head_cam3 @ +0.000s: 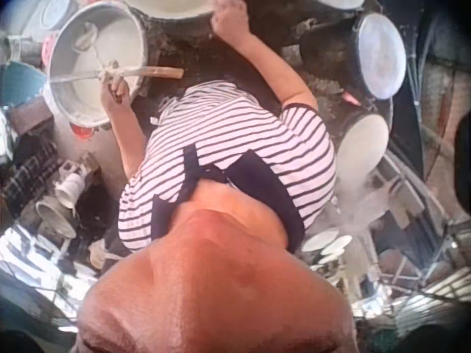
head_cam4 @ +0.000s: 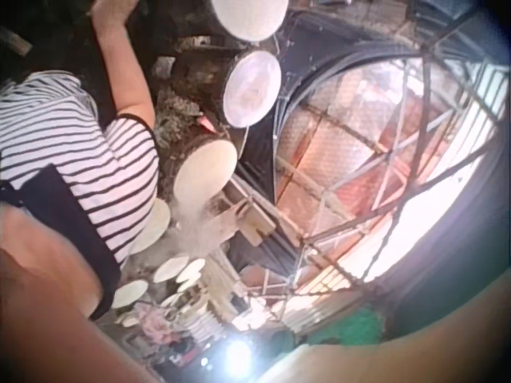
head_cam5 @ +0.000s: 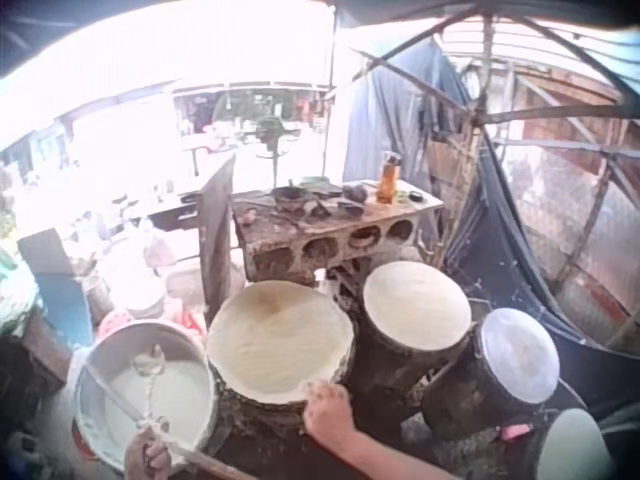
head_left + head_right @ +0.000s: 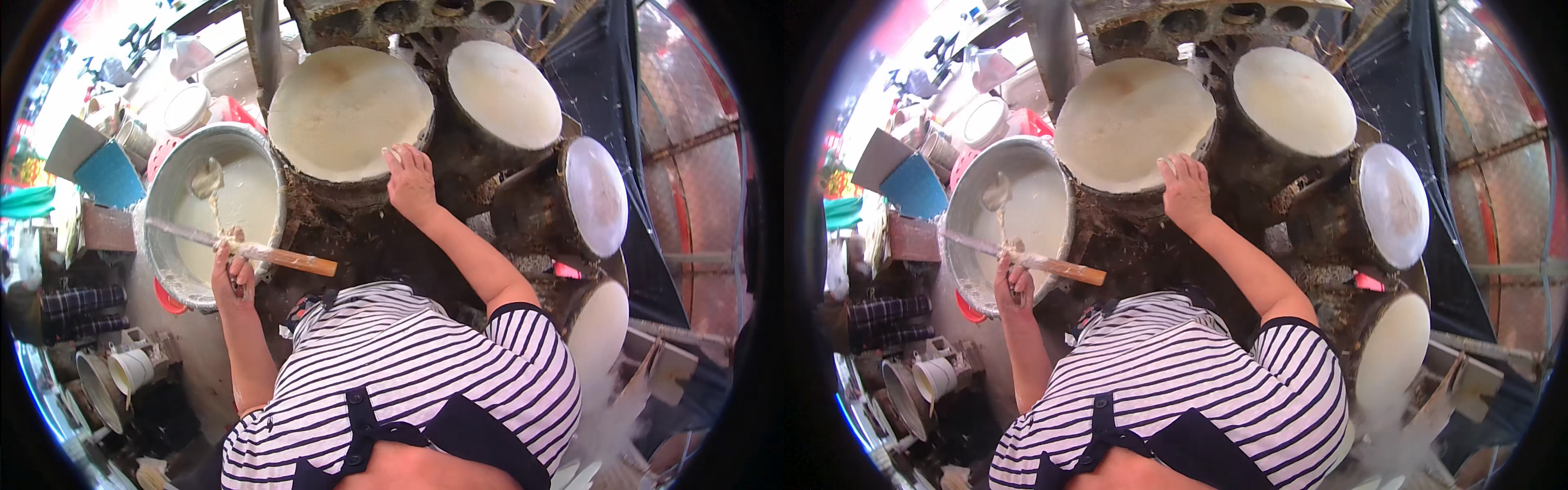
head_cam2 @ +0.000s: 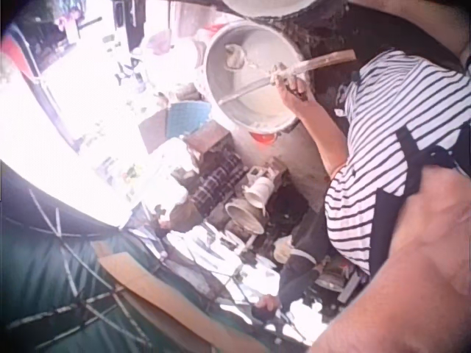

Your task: The person ladles batter onto multiple hot cylindrical molds, spreads it evenly with a wooden stick, and removes the cooked crepes to a tray. The process repeats across several molds in a continuous cycle.

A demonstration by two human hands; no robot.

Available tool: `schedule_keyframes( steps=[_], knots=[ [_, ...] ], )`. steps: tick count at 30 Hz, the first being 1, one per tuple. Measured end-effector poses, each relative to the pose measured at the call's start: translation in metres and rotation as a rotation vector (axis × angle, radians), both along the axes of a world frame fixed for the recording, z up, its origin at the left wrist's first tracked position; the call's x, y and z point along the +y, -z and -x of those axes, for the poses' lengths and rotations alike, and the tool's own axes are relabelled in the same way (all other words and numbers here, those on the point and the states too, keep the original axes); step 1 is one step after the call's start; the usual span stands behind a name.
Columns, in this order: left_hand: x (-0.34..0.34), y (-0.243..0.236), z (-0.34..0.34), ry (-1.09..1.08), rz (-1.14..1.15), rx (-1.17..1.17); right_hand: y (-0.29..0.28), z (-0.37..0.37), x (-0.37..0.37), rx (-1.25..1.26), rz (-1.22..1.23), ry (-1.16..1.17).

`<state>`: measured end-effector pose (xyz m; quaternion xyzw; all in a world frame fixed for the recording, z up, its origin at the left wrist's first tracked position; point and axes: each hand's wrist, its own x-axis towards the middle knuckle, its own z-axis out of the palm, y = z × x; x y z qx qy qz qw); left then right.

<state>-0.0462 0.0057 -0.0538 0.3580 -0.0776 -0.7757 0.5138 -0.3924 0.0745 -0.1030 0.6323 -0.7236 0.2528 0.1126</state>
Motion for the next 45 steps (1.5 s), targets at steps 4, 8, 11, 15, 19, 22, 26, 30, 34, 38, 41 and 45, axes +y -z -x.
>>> schedule_keyframes(
  steps=[4,8,11,15,19,22,26,30,34,38,41,45],
  knots=[
    [0.004,0.038,-0.027,-0.120,0.036,0.170,0.027,0.033,-0.030,0.120,-0.027,-0.192],
    [0.015,0.035,-0.020,-0.202,0.021,0.268,0.021,0.057,-0.049,0.106,0.002,-0.353],
    [0.023,0.016,-0.003,-0.234,-0.038,0.268,0.006,0.077,-0.068,0.076,-0.184,-0.464],
    [0.029,0.024,-0.005,-0.280,-0.004,0.288,-0.038,0.111,-0.122,-0.111,-0.229,-0.450],
    [0.029,0.016,-0.003,-0.316,-0.045,0.299,-0.107,0.148,-0.166,-0.428,-0.165,-0.370],
    [0.026,0.014,-0.008,-0.315,-0.029,0.290,-0.147,0.151,-0.166,-0.342,0.051,-0.335],
    [0.015,0.013,-0.019,-0.281,-0.055,0.291,-0.136,0.127,-0.111,-0.246,0.181,-0.376],
    [-0.014,0.028,-0.034,-0.067,-0.053,0.269,-0.096,0.079,-0.027,-0.100,0.140,-0.226],
    [-0.055,0.072,-0.068,0.233,-0.066,0.423,-0.061,0.016,0.062,-0.142,0.065,-0.006],
    [-0.026,0.034,-0.055,0.870,0.632,0.129,-0.081,-0.050,0.153,-0.390,0.017,0.362],
    [0.039,-0.026,-0.076,0.873,1.429,-1.291,-0.120,-0.121,0.246,-0.501,0.182,0.560],
    [0.030,-0.027,-0.113,1.027,1.465,-0.994,-0.177,-0.257,0.381,-0.750,0.472,0.834]
  ],
)
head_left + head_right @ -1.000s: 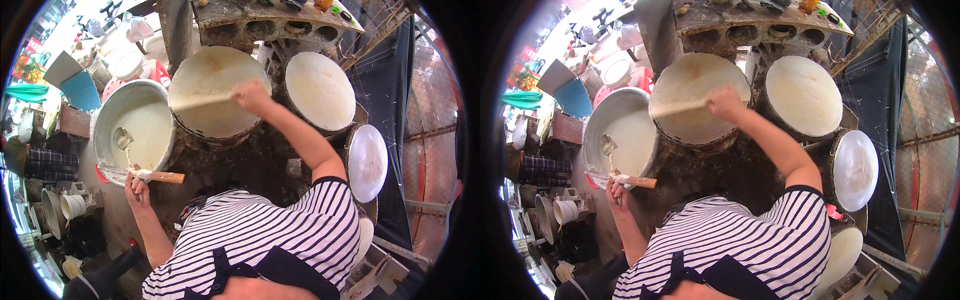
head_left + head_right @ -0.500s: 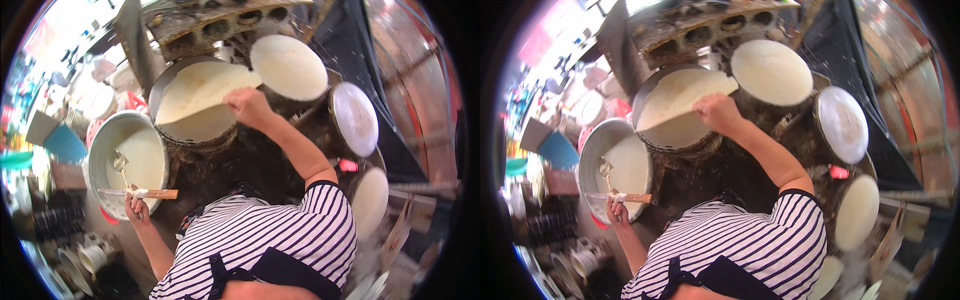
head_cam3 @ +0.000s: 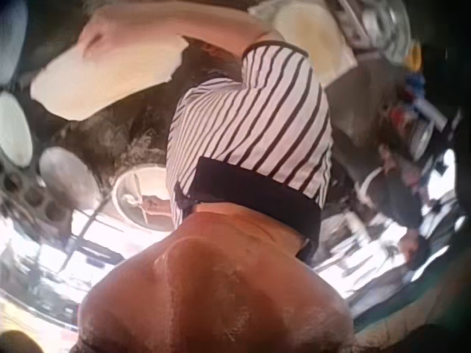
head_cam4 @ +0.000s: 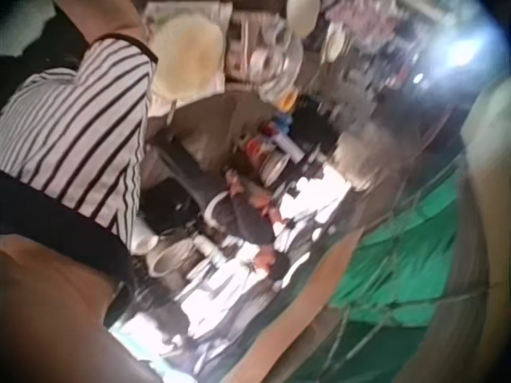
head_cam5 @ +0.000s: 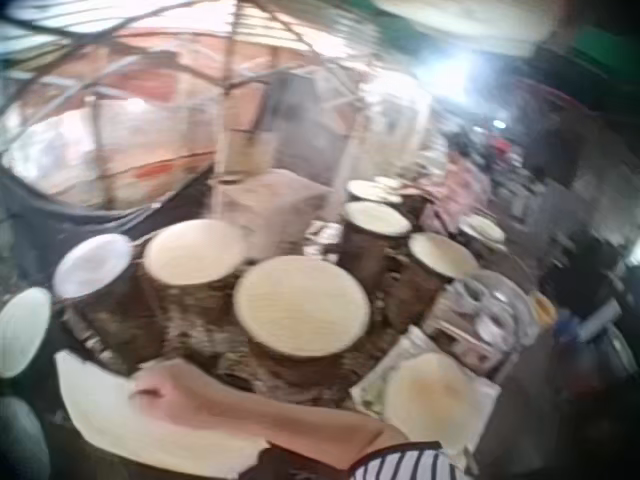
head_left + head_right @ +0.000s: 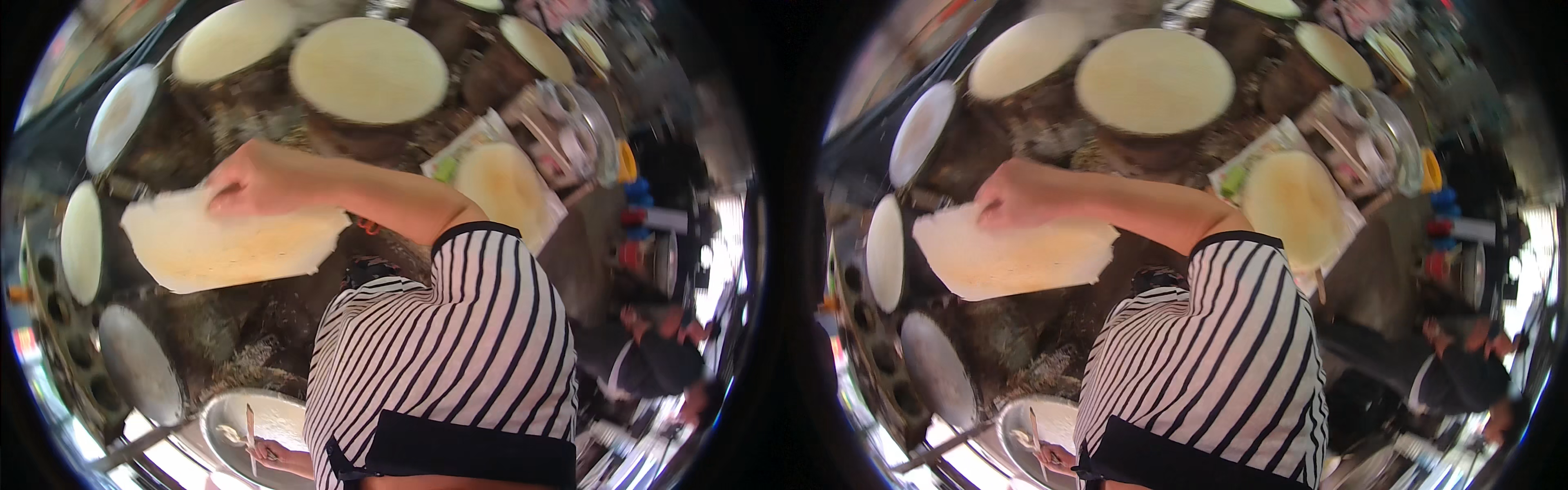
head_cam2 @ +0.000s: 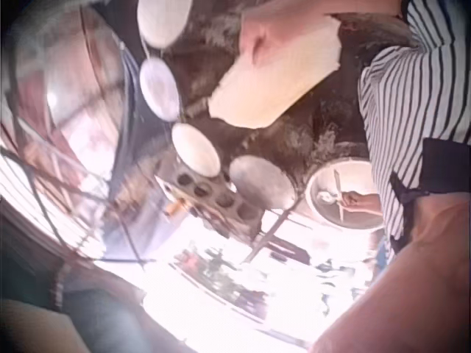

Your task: The person ladles batter onto multiple hot cylindrical molds, spreads it evenly with a wooden stick, and removes the cooked crepes to a tray. The process repeats across several molds in a continuous cycle.

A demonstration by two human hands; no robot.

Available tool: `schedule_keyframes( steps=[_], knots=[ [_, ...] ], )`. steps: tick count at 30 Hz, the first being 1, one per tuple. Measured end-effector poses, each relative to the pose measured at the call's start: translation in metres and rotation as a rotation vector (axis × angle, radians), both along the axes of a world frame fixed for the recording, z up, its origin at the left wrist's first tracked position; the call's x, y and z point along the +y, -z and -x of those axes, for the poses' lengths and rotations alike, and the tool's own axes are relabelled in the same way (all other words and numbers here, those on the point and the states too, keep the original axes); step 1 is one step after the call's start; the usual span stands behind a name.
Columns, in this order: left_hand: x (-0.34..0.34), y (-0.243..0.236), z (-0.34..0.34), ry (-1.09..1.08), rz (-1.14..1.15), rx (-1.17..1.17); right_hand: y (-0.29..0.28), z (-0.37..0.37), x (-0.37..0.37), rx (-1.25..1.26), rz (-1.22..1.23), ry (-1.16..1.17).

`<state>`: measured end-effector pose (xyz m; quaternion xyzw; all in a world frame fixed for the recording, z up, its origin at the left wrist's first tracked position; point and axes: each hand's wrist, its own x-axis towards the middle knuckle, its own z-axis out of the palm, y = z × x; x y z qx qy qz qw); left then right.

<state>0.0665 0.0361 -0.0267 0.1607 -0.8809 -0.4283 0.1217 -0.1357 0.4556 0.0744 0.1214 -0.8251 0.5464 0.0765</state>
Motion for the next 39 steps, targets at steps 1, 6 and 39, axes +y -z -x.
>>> schedule_keyframes(
  steps=[1,6,39],
  knots=[
    [-0.010,0.009,-0.011,0.077,-0.005,0.024,0.000,-0.048,0.027,-0.078,0.052,0.132],
    [-0.003,0.058,-0.023,0.240,0.198,0.172,0.049,-0.268,0.171,-0.101,0.709,0.793],
    [-0.038,0.126,-0.107,-0.696,-1.789,0.385,0.314,-0.195,0.046,-0.610,0.101,0.183]
  ],
)
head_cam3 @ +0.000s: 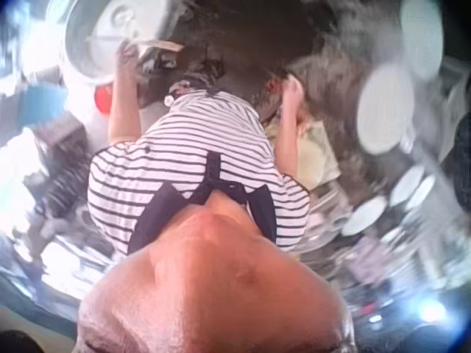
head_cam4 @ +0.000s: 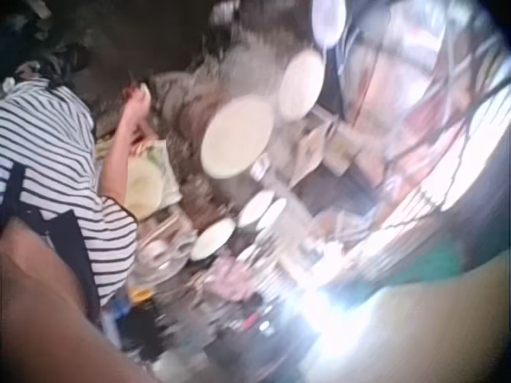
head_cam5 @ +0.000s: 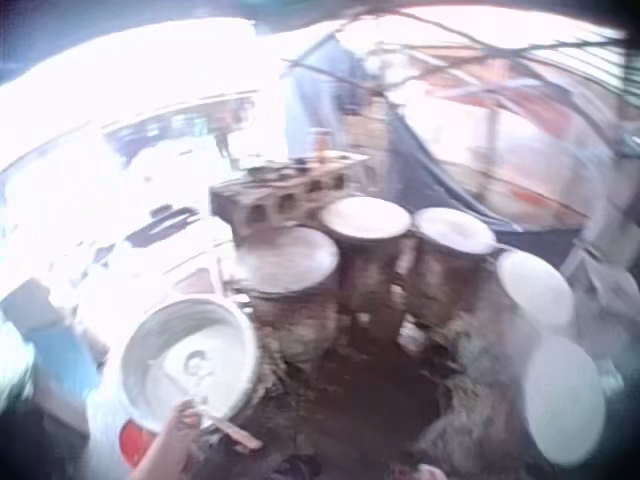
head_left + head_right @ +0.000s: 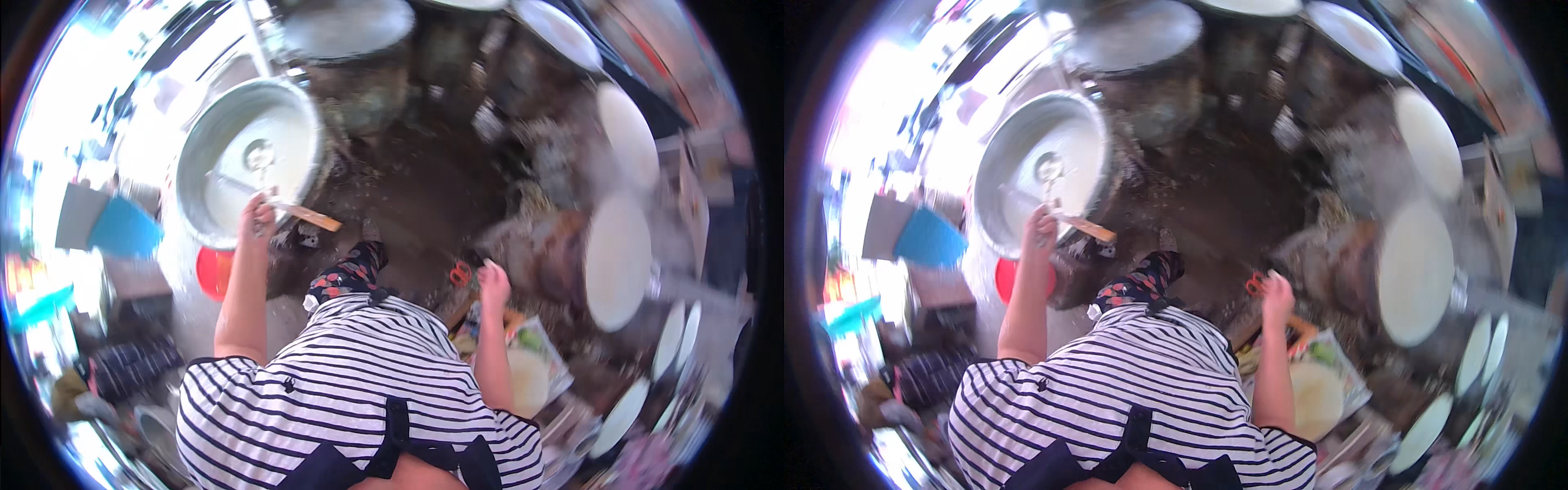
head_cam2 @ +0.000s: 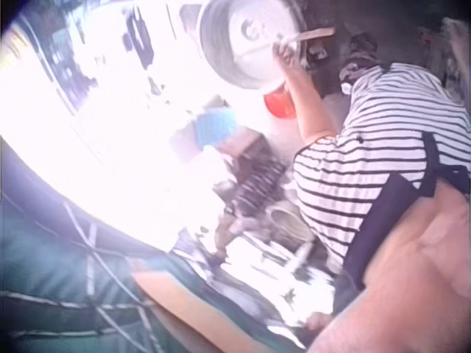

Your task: The person ladles batter onto multiple hot cylindrical molds, spreads it evenly with a wooden stick, and removes the cooked crepes to a tray. The process repeats across several molds in a continuous cycle.

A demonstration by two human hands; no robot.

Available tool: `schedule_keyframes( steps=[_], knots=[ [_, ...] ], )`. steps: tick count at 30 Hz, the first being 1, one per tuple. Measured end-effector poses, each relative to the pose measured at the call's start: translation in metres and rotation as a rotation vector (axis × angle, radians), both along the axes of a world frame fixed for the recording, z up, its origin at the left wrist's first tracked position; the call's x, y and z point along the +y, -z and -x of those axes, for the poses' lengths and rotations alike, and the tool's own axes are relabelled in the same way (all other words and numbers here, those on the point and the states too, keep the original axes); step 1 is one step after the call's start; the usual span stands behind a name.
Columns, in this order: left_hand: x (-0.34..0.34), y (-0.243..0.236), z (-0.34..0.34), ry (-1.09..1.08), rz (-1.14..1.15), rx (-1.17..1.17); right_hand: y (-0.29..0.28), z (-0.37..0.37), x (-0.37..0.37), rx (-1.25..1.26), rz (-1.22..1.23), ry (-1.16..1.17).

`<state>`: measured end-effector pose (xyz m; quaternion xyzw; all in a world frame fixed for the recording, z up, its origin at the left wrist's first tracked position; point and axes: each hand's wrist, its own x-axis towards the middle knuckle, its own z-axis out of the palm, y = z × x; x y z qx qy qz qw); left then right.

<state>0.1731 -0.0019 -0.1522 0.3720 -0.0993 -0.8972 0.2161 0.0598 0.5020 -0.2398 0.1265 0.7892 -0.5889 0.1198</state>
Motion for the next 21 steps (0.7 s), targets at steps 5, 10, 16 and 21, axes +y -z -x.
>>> schedule_keyframes(
  steps=[5,10,16,21],
  knots=[
    [-0.012,0.031,-0.005,0.031,0.018,-0.071,-0.047,0.069,-0.300,-0.040,0.119,-1.036],
    [-0.030,0.055,0.019,-0.047,-0.006,-0.164,-0.059,0.061,-0.440,-0.932,0.151,-1.297],
    [-0.075,0.092,0.038,0.024,0.113,-0.647,-0.049,0.153,-0.510,0.553,-0.886,-1.609],
    [-0.077,0.119,0.052,0.027,0.201,-0.841,-0.082,0.173,-0.555,0.645,-0.981,-1.973]
  ],
)
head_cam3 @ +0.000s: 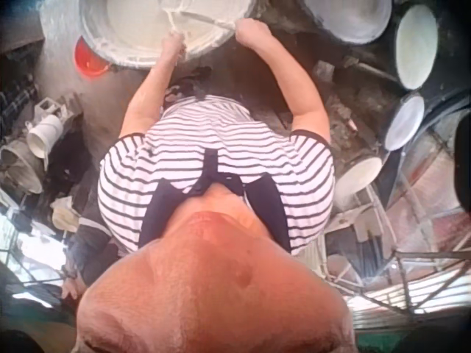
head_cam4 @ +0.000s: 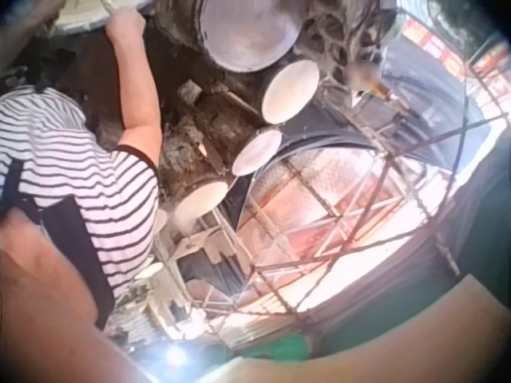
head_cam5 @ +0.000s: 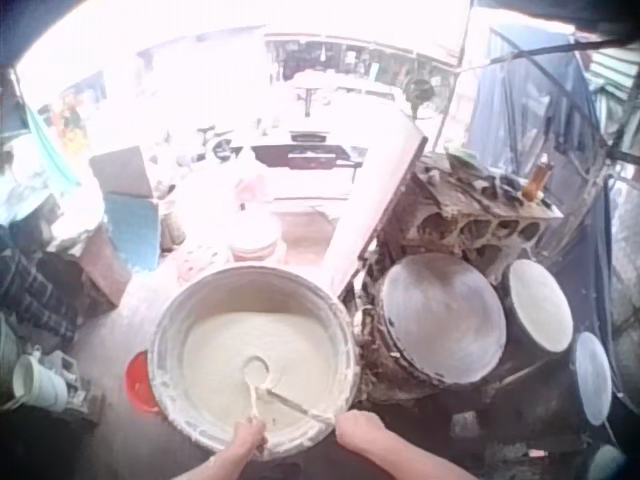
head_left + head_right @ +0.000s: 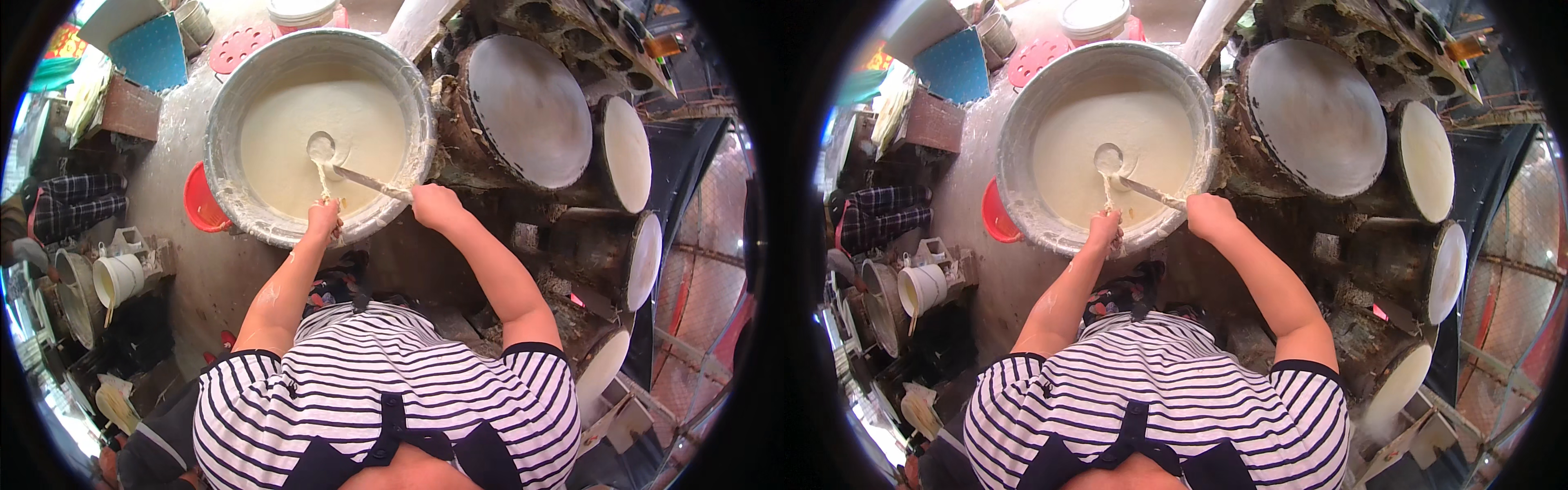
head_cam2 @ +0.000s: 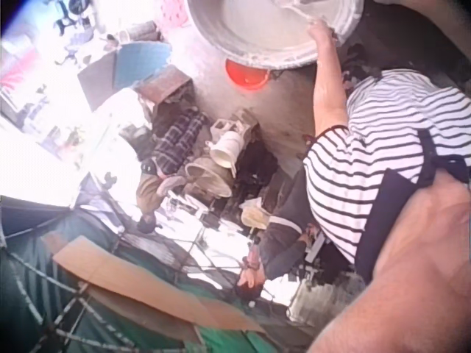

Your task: The person ladles batter onto multiple hot cylindrical molds, spreads it evenly with a wooden stick, and removes the cooked crepes to a tray. The process repeats across several molds in a continuous cycle.

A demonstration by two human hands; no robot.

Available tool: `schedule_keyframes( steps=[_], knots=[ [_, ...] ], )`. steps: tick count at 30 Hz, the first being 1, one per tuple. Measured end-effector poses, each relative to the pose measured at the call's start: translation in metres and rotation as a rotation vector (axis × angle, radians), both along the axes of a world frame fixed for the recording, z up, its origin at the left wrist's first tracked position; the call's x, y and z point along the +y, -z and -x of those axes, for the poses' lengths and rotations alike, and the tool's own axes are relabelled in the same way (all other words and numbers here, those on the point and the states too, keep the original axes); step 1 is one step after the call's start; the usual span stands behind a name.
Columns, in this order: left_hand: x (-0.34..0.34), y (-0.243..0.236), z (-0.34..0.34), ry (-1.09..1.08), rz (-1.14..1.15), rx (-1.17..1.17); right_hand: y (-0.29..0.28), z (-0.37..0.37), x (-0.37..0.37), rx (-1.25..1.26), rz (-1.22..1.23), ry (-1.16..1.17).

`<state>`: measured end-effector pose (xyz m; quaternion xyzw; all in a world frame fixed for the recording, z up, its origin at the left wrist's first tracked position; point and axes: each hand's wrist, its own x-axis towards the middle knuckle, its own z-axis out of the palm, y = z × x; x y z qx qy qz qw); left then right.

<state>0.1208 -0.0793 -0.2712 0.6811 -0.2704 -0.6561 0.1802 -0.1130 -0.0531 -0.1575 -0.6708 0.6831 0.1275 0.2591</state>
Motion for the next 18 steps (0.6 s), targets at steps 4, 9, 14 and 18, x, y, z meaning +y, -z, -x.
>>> schedule_keyframes(
  steps=[4,9,14,18],
  knots=[
    [-0.001,0.004,0.019,0.030,-0.026,-0.046,0.007,0.015,-0.009,0.021,0.044,0.110],
    [-0.004,0.011,0.045,0.031,-0.194,0.023,0.018,0.022,-0.005,-0.023,-0.078,0.076],
    [-0.013,-0.007,0.053,-0.294,-0.382,0.506,0.008,0.043,0.004,-0.091,-0.108,0.032],
    [0.002,-0.043,0.048,-0.507,-0.555,1.110,-0.024,0.074,0.021,-0.125,-0.034,-0.028]
  ],
)
